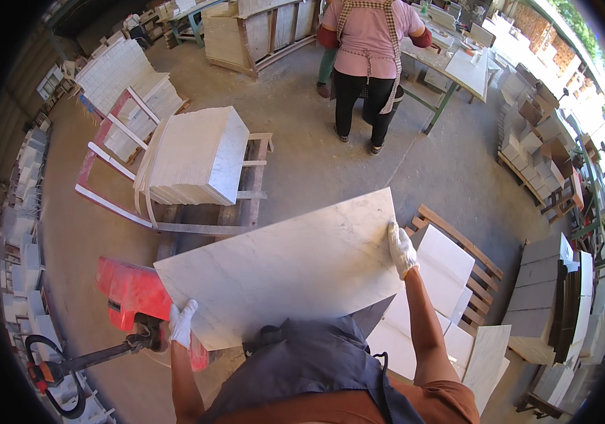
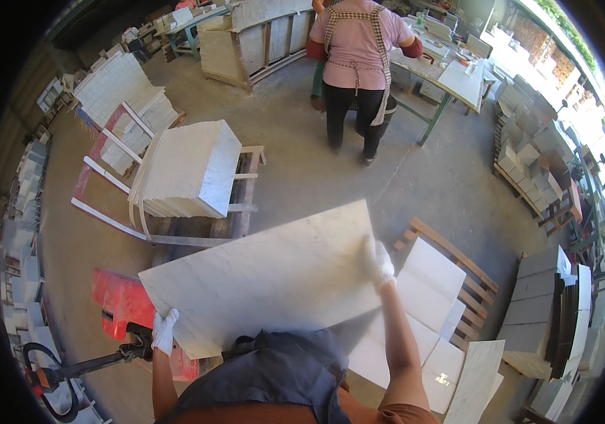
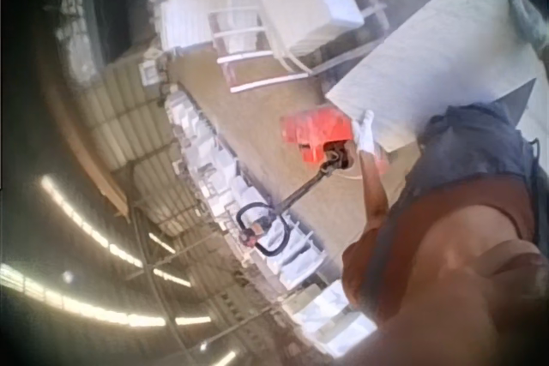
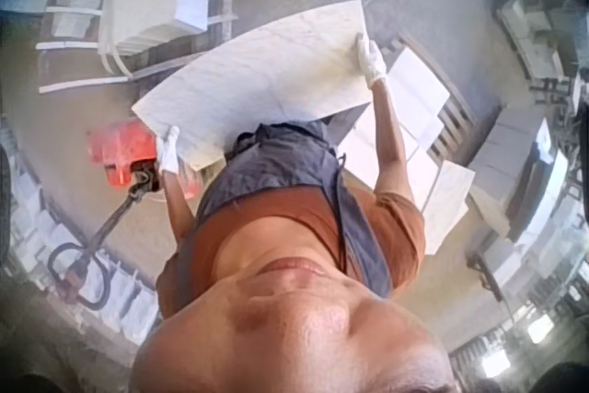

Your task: The person repeatedly picks up large white rectangular tiles from a table and stacks them onto a wooden pallet. The person handles each tile with both hands and places it on top of the growing stack.

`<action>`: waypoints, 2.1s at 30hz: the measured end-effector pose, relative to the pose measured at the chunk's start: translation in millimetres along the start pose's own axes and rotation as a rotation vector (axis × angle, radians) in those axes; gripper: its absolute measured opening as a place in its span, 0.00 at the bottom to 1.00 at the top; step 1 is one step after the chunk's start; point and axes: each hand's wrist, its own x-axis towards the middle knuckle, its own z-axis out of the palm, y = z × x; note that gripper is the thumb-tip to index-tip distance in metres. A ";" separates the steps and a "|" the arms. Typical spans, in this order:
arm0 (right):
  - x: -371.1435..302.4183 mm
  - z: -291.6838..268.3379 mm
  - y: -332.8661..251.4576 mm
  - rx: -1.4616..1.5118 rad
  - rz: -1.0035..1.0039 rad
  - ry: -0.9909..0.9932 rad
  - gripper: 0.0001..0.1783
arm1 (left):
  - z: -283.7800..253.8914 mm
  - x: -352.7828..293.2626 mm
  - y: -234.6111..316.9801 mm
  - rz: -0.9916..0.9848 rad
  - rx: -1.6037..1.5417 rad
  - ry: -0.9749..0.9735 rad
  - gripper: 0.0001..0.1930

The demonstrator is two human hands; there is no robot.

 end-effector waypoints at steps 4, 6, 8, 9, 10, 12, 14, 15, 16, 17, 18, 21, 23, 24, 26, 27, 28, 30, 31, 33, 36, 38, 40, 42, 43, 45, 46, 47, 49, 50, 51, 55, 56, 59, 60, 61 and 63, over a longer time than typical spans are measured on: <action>110.3 51.2 -26.4 0.113 -0.113 0.059 0.45 | 39.7 110.2 26.4 0.011 -0.076 -0.057 0.31; 165.3 72.6 -54.7 0.290 -0.098 0.033 0.47 | 61.4 173.3 38.4 0.064 -0.048 -0.028 0.30; 213.3 88.7 -94.9 0.243 -0.009 0.046 0.48 | 83.6 244.8 63.3 0.117 -0.007 -0.054 0.34; 232.8 96.1 -117.4 0.209 -0.067 0.074 0.51 | 87.6 285.5 81.7 0.119 0.024 -0.066 0.34; 250.0 102.1 -140.9 0.184 -0.088 0.053 0.49 | 90.8 312.2 93.8 0.075 0.062 -0.075 0.35; 276.6 117.6 -188.1 0.144 -0.122 0.010 0.44 | 94.6 363.9 119.6 0.025 0.148 -0.120 0.41; 297.3 139.1 -230.8 0.123 -0.137 -0.040 0.40 | 97.1 415.6 142.1 -0.101 0.251 -0.080 0.46; 308.3 150.1 -249.4 0.122 -0.139 -0.065 0.37 | 95.2 434.0 150.3 -0.028 0.166 -0.141 0.47; 320.8 163.3 -266.2 0.120 -0.113 -0.107 0.35 | 92.5 452.9 158.5 0.005 0.150 -0.172 0.49; 337.1 175.6 -282.1 0.257 -0.120 -0.130 0.28 | 92.6 470.3 164.4 0.060 0.127 -0.196 0.50; 355.7 187.3 -295.8 0.200 -0.140 -0.127 0.30 | 94.2 483.5 167.6 0.008 0.134 -0.179 0.49; 424.3 223.2 -330.4 0.078 -0.195 -0.191 0.33 | 102.4 513.3 175.1 -0.059 0.104 -0.112 0.45; 477.5 251.0 -355.8 0.113 -0.288 -0.301 0.27 | 109.8 531.0 182.8 -0.055 0.079 -0.070 0.41; 505.7 266.6 -371.2 0.130 -0.326 -0.340 0.24 | 114.5 540.3 187.7 -0.075 0.045 -0.036 0.39; 561.2 303.0 -407.7 0.059 -0.356 -0.390 0.25 | 125.6 558.8 194.4 -0.100 0.030 0.052 0.35; 589.8 324.0 -429.9 0.038 -0.371 -0.423 0.26 | 131.8 571.5 197.1 -0.118 -0.032 0.061 0.34; 616.9 344.6 -452.8 -0.027 -0.330 -0.406 0.27 | 137.5 583.7 199.0 -0.125 -0.072 0.079 0.32; 671.0 389.9 -502.9 0.119 -0.393 -0.647 0.26 | 157.9 614.2 197.4 -0.128 -0.189 0.137 0.30; 695.0 409.7 -526.3 0.175 -0.381 -0.743 0.26 | 168.8 626.4 197.6 -0.125 -0.253 0.174 0.29; 737.7 448.0 -571.0 0.208 -0.253 -0.887 0.27 | 186.2 644.9 195.0 -0.155 -0.288 0.252 0.24; 794.8 503.7 -625.4 -0.146 -0.470 -0.797 0.29 | 204.5 678.0 188.0 -0.321 -0.183 0.227 0.25; 830.1 543.1 -651.9 -0.304 -0.455 -0.815 0.30 | 227.8 690.2 179.2 -0.389 -0.282 0.349 0.25; 859.4 581.0 -667.4 -0.652 -0.486 -0.781 0.27 | 242.0 699.8 163.4 -0.467 -0.136 0.424 0.27; 884.5 620.6 -670.5 -0.656 -0.418 -0.907 0.25 | 267.2 716.7 139.0 -0.483 -0.177 0.552 0.23; 896.3 640.2 -668.2 -0.676 -0.361 -0.972 0.25 | 275.3 724.1 125.0 -0.549 -0.168 0.581 0.22; 919.3 680.0 -656.6 -0.676 -0.490 -0.954 0.22 | 293.4 736.0 96.8 -0.643 -0.119 0.576 0.19; 930.2 698.4 -646.7 -0.687 -0.495 -0.939 0.21 | 301.5 741.0 80.8 -0.650 -0.158 0.584 0.18; 942.8 719.1 -636.8 -0.648 -0.548 -0.987 0.19 | 306.2 754.4 62.8 -0.604 -0.195 0.594 0.17; 969.1 757.8 -612.0 -0.529 -0.540 -1.069 0.16 | 318.2 774.0 28.6 -0.574 -0.182 0.611 0.15; 982.9 776.6 -598.0 -0.612 -0.594 -1.028 0.16 | 324.8 782.6 12.2 -0.593 -0.132 0.613 0.15; 996.8 794.9 -584.1 -0.647 -0.643 -0.994 0.15 | 331.7 792.9 -4.2 -0.640 -0.099 0.617 0.14; 1047.7 869.8 -532.1 -0.928 -0.900 -0.866 0.15 | 356.9 834.1 -70.0 -0.609 -0.091 0.633 0.15; 1057.3 889.5 -521.9 -0.891 -0.969 -0.917 0.15 | 360.1 844.2 -88.2 -0.619 -0.095 0.625 0.15; 1076.7 944.5 -500.8 -0.863 -0.971 -0.928 0.15 | 368.6 874.7 -139.1 -0.638 -0.152 0.632 0.16; 1080.0 962.1 -495.1 -0.857 -0.926 -0.942 0.15 | 371.9 882.3 -155.5 -0.686 -0.175 0.637 0.16; 1083.6 979.9 -490.8 -0.795 -0.885 -0.979 0.15 | 376.4 891.6 -169.6 -0.651 -0.222 0.670 0.16; 1089.5 1012.3 -481.2 -0.772 -0.812 -0.987 0.15 | 383.7 908.8 -193.4 -0.652 -0.179 0.689 0.16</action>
